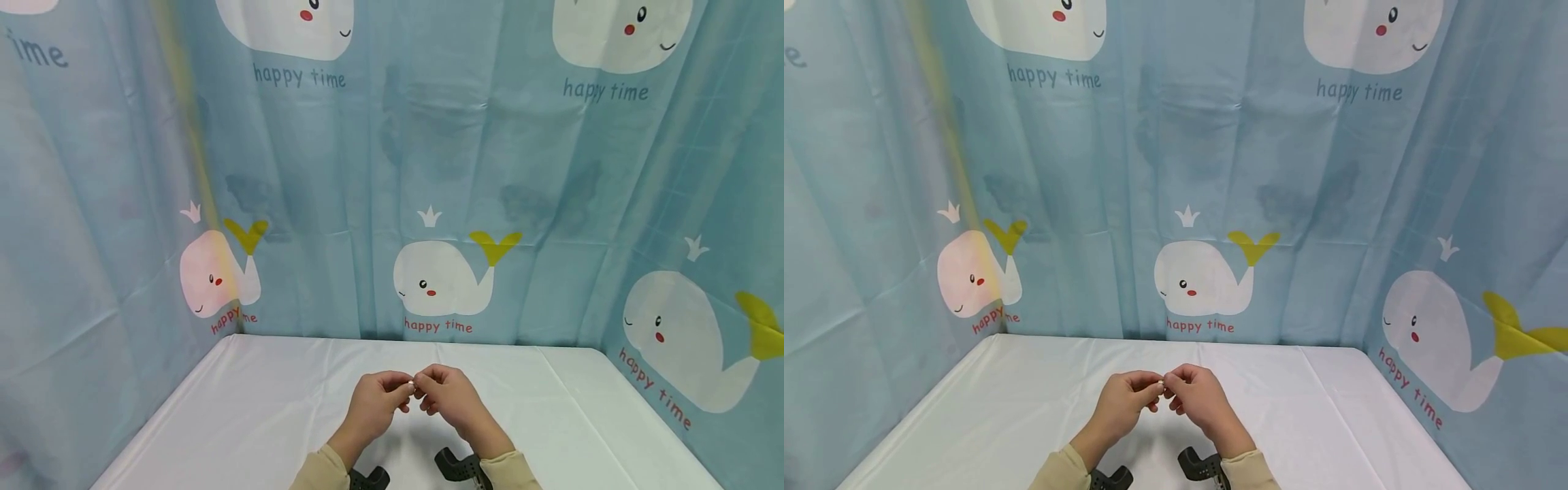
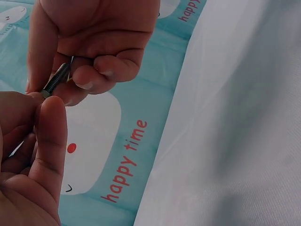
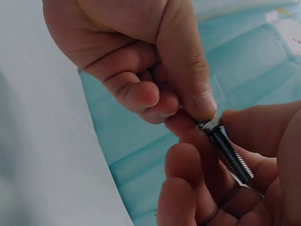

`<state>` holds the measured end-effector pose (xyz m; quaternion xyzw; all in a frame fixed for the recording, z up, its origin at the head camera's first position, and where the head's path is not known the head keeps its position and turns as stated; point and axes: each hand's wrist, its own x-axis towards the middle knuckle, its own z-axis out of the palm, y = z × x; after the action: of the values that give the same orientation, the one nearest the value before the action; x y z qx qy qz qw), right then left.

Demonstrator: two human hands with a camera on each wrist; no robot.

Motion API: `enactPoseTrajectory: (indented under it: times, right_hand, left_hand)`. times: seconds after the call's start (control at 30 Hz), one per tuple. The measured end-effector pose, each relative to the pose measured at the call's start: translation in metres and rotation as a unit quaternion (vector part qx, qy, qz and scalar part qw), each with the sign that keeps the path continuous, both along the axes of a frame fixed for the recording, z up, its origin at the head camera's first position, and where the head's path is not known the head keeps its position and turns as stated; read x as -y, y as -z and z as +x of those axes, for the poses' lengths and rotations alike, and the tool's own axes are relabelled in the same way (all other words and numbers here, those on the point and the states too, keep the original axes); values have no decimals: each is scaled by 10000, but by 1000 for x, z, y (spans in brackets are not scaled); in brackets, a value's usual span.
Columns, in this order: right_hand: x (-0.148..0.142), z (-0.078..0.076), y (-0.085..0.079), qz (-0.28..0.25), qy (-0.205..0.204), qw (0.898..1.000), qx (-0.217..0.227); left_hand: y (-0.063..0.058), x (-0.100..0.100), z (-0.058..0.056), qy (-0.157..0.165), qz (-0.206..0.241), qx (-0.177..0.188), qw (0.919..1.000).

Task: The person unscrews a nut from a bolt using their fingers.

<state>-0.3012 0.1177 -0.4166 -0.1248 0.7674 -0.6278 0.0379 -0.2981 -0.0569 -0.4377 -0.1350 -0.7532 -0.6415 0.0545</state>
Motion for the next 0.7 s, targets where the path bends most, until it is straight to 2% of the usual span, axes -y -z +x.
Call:
enactPoseTrajectory:
  times: [0.2,0.4,0.7]
  right_hand:
    - [0,0,-1,11,99,9996,-251]
    - [1,2,-2,-79,51,9999,-61]
    - [3,2,-3,-52,124,9996,-248]
  left_hand:
    - [1,1,-1,-36,-40,11,10000]
    - [2,1,-1,0,35,-24,10000]
    - [1,2,-1,-40,-71,-98,9999]
